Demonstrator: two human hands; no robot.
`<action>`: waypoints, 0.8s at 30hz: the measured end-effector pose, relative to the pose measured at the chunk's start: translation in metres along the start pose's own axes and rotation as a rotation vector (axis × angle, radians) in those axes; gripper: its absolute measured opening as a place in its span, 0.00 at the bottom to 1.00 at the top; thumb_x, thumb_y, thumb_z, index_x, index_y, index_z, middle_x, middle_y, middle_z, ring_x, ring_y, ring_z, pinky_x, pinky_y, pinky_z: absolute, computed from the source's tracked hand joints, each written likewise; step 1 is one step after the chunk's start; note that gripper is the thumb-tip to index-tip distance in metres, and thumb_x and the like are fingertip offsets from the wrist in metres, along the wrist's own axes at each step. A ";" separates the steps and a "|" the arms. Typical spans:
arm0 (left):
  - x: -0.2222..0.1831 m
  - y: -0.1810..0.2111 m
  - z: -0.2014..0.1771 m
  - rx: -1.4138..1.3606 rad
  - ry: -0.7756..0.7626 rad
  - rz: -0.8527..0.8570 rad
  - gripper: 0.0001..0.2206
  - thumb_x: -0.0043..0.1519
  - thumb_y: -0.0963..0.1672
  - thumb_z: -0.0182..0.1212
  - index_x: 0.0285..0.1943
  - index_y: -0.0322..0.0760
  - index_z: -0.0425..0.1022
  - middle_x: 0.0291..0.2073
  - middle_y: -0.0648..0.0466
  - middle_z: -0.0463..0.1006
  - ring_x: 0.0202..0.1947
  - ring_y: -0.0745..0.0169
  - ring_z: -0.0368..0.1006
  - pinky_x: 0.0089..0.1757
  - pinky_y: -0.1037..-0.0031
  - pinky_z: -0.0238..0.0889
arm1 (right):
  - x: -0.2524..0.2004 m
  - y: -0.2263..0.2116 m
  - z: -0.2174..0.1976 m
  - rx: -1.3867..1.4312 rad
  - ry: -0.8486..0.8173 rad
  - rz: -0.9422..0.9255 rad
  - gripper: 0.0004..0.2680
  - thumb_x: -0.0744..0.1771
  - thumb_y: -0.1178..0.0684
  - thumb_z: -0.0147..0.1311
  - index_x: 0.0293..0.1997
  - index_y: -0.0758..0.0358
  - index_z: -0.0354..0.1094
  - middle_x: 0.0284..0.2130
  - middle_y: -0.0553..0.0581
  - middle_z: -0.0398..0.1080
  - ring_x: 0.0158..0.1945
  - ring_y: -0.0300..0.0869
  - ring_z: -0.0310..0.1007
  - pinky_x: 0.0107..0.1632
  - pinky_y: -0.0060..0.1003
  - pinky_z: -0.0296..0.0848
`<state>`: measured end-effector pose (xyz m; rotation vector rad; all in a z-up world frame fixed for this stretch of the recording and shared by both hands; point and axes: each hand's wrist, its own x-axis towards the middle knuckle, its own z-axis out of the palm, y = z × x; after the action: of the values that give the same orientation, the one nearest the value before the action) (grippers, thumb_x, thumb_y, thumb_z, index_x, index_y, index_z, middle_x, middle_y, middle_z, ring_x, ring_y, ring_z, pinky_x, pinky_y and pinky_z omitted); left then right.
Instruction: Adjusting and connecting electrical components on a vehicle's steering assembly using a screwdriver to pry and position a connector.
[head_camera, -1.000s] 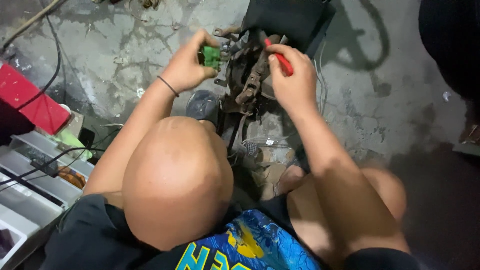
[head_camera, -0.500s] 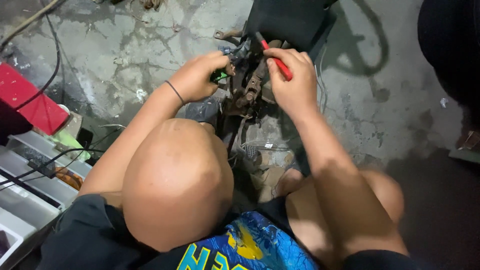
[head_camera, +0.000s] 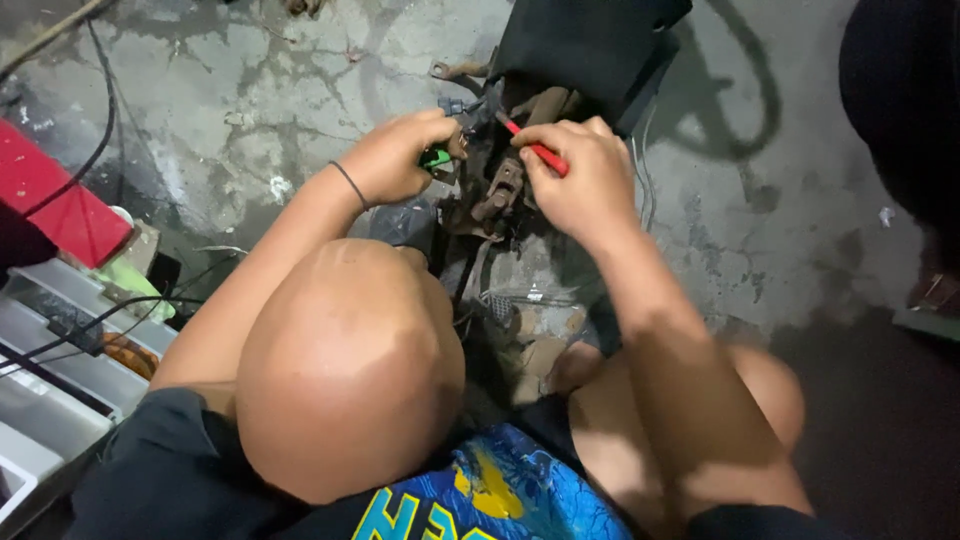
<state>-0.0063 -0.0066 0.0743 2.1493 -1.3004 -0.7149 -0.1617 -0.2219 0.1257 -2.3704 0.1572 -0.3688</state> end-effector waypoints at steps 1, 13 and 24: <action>0.000 -0.004 0.001 0.021 -0.009 -0.011 0.17 0.50 0.33 0.64 0.42 0.44 0.68 0.41 0.49 0.70 0.45 0.29 0.73 0.46 0.47 0.68 | 0.000 0.005 0.003 -0.074 -0.037 0.012 0.05 0.65 0.55 0.62 0.43 0.51 0.79 0.35 0.55 0.78 0.42 0.57 0.74 0.48 0.53 0.72; 0.001 -0.006 0.003 0.033 -0.037 -0.038 0.16 0.51 0.34 0.62 0.43 0.45 0.69 0.43 0.50 0.71 0.49 0.30 0.73 0.50 0.49 0.66 | 0.000 -0.020 -0.001 -0.031 -0.106 0.004 0.05 0.64 0.54 0.62 0.42 0.50 0.79 0.33 0.56 0.78 0.44 0.59 0.73 0.50 0.55 0.71; 0.019 -0.002 0.040 0.322 -0.041 0.290 0.21 0.50 0.34 0.67 0.50 0.46 0.71 0.39 0.48 0.70 0.38 0.38 0.72 0.40 0.54 0.71 | 0.004 0.010 0.004 -0.157 -0.001 -0.003 0.05 0.66 0.53 0.62 0.45 0.46 0.79 0.36 0.52 0.78 0.45 0.54 0.73 0.50 0.51 0.71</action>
<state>-0.0240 -0.0295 0.0408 2.1253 -1.8060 -0.4566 -0.1566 -0.2273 0.1172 -2.5257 0.1880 -0.3686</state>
